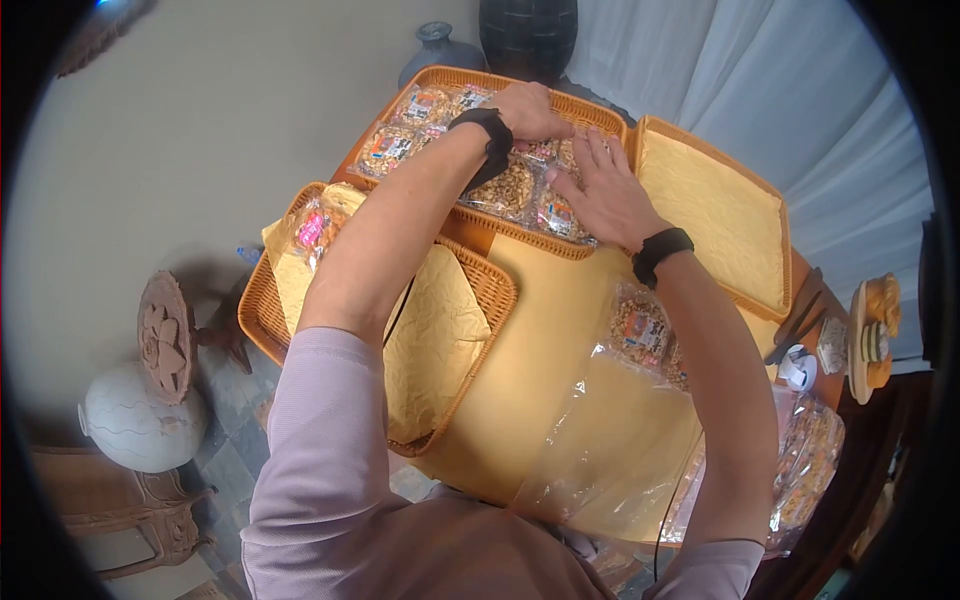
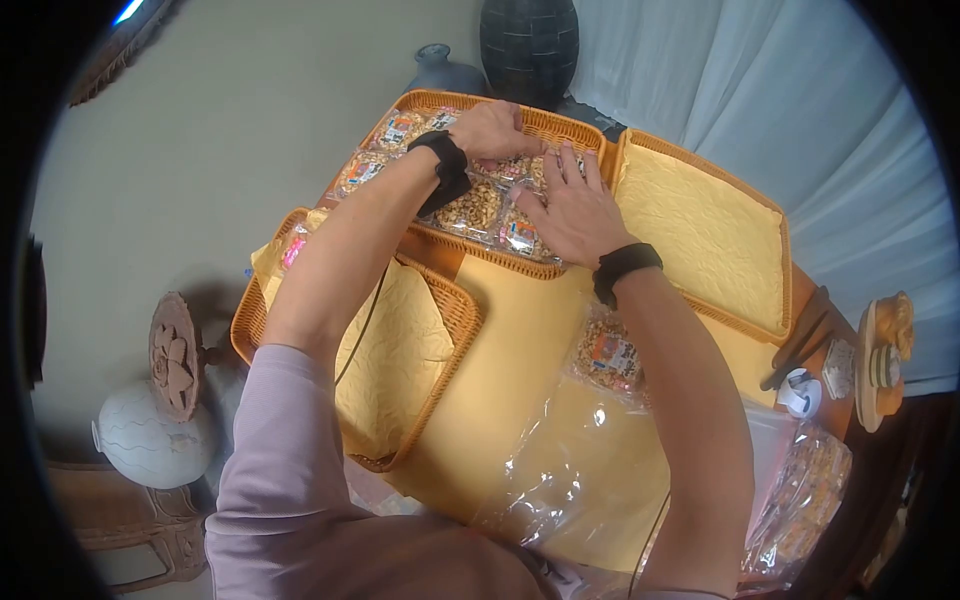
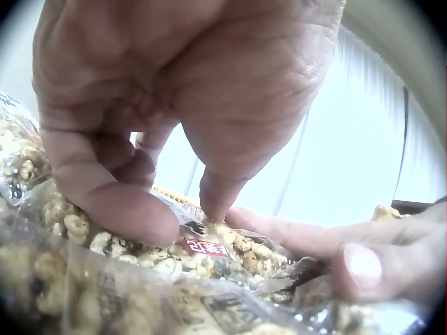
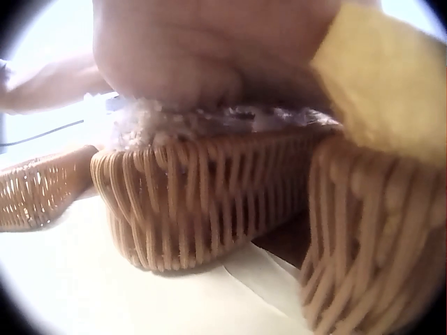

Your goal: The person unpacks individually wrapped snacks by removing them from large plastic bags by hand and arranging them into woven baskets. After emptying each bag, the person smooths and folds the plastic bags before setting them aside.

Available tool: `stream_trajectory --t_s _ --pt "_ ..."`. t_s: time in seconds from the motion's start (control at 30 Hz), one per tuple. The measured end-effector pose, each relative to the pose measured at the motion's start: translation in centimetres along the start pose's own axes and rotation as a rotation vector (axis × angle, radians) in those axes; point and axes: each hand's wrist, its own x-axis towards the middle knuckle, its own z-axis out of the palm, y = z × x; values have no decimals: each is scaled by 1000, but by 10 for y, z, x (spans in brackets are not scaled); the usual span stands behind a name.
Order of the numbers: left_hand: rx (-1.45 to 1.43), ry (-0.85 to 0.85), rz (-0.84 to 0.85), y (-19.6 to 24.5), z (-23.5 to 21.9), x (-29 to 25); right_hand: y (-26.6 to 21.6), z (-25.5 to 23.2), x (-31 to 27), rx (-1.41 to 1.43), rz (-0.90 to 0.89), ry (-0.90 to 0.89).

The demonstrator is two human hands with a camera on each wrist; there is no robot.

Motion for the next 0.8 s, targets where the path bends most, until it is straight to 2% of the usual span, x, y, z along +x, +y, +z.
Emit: stream_trajectory --t_s 0.1,0.17,0.2,0.27,0.3,0.37,0.43,0.5,0.53,0.57,0.63,0.67,0.73,0.8 --pt "4 -9 34 -6 -1 -2 1 1 0 20 -5 -4" --pt "-30 117 155 -12 0 -4 2 -1 1 42 -9 -16" --pt "-25 123 156 -15 -1 -8 3 -2 1 64 -9 -32" --pt "-77 302 240 -25 0 -21 3 -4 -1 80 -25 -5" --pt "-72 302 234 -31 1 -26 1 -5 -3 96 -35 15" --pt "85 420 309 -44 1 -38 -1 -7 -5 96 -42 23" --pt "107 369 254 -40 -4 -64 -3 -9 -8 95 -44 36" --pt "386 393 333 -41 -4 -78 -4 -12 -11 99 -37 9" --pt "399 244 301 -39 -4 -83 -5 -13 -14 101 -37 9" --pt "400 245 301 -43 3 -85 -7 -14 -17 77 -47 -18" --pt "420 330 490 -53 24 -83 -7 -13 -20 48 -56 -44" --pt "418 331 491 -47 27 -87 -8 -10 -21 11 -62 -34" --pt "547 205 320 -36 30 -93 -7 -7 -21 -28 -73 -28" --pt "506 150 275 -40 36 -91 -11 -9 -22 -79 -52 -54"
